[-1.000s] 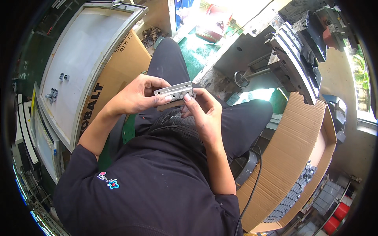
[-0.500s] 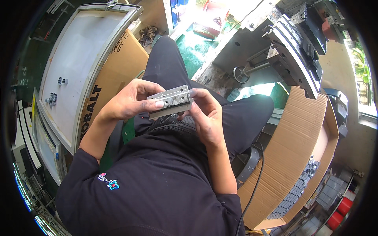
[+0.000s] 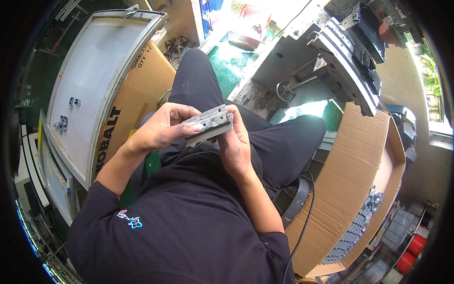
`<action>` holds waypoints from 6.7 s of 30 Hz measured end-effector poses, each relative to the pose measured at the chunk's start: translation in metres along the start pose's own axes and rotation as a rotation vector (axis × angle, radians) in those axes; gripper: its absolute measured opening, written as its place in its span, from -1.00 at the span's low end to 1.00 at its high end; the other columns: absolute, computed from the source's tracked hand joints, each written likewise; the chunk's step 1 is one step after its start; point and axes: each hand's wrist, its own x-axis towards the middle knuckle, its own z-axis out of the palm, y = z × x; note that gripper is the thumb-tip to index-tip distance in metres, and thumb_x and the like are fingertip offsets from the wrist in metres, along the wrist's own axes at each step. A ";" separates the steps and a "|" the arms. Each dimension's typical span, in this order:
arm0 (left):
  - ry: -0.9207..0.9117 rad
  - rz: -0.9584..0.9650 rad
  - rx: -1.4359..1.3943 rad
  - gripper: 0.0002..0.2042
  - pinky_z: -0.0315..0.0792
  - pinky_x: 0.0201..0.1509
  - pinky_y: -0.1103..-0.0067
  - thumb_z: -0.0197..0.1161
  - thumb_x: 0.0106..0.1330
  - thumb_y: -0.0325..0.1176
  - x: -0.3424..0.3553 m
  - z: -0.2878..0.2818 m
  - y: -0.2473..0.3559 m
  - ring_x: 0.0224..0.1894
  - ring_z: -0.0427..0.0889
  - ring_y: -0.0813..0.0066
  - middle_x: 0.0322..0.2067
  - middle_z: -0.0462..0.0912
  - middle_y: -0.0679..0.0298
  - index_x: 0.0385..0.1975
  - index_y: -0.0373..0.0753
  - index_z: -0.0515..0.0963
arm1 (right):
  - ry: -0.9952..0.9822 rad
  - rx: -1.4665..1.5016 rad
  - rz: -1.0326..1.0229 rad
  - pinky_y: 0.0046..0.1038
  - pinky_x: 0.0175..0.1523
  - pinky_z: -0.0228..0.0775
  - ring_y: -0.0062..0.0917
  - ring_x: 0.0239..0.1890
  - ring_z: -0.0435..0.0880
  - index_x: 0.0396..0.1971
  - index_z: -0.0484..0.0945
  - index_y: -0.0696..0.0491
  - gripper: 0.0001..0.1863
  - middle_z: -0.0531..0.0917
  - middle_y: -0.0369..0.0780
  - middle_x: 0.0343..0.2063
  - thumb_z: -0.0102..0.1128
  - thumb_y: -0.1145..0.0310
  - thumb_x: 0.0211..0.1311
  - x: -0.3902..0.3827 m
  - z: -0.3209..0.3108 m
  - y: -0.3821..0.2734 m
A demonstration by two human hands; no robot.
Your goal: Adjusting and assembling small metal blocks and components on a machine in a workshop.
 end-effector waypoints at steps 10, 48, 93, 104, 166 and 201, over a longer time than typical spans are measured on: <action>0.076 0.000 -0.049 -0.68 0.44 -0.27 0.72 0.30 0.24 -0.29 0.001 0.003 -0.006 -0.39 0.56 0.71 -0.36 0.65 0.28 -0.13 -0.42 0.56 | 0.153 -0.139 -0.118 -0.56 -0.05 0.33 -0.67 -0.13 0.45 0.03 0.26 0.05 -0.74 0.47 -0.30 -0.17 -0.07 0.31 0.44 0.002 0.011 0.000; 0.086 -0.002 -0.177 -0.69 0.48 -0.25 0.69 0.28 0.25 -0.32 0.006 0.023 -0.031 -0.38 0.57 0.67 -0.37 0.63 0.28 -0.13 -0.43 0.55 | 0.189 0.033 -0.072 -0.57 -0.33 0.47 -0.59 -0.34 0.56 -0.17 0.31 0.04 -0.86 0.52 -0.25 -0.36 -0.12 0.30 0.44 0.000 0.019 -0.006; 0.242 0.155 -0.051 -0.72 0.36 -0.37 0.76 0.27 0.28 -0.31 -0.003 0.023 -0.017 -0.42 0.51 0.76 -0.42 0.61 0.35 -0.13 -0.39 0.57 | 0.209 -0.590 -0.114 -0.69 -0.33 0.24 -0.76 -0.46 0.38 -0.22 0.48 0.16 -0.79 0.48 -0.35 -0.48 -0.01 0.31 0.41 -0.005 0.011 -0.023; 0.250 0.204 0.043 -0.73 0.46 -0.15 0.68 0.25 0.29 -0.35 -0.003 0.018 -0.020 -0.29 0.57 0.67 -0.33 0.66 0.26 -0.15 -0.44 0.57 | 0.221 -0.616 -0.069 -0.67 -0.18 0.32 -0.77 -0.35 0.48 -0.33 0.53 0.19 -0.92 0.59 -0.36 -0.43 0.18 0.48 0.26 -0.006 0.018 -0.025; -0.010 0.717 0.734 -0.67 0.55 -0.11 0.49 0.25 -0.01 -0.73 -0.020 0.015 0.015 -0.18 0.65 0.27 -0.25 0.63 0.16 -0.21 -0.29 0.58 | 0.030 -1.486 -0.960 -0.50 -0.41 0.39 -0.52 -0.54 0.56 -0.40 0.58 0.10 -0.69 0.56 -0.28 -0.54 0.39 0.64 -0.25 -0.032 0.058 -0.071; -0.037 -0.288 -0.982 -0.72 0.61 -0.21 0.63 0.18 0.33 -0.24 -0.018 0.027 0.020 -0.19 0.68 0.51 -0.24 0.64 0.28 -0.06 -0.23 0.46 | 0.100 -1.362 -0.906 -0.53 -0.31 0.47 -0.46 -0.38 0.62 -0.32 0.64 0.12 -0.66 0.60 -0.17 -0.39 0.42 0.67 -0.20 -0.004 0.063 -0.074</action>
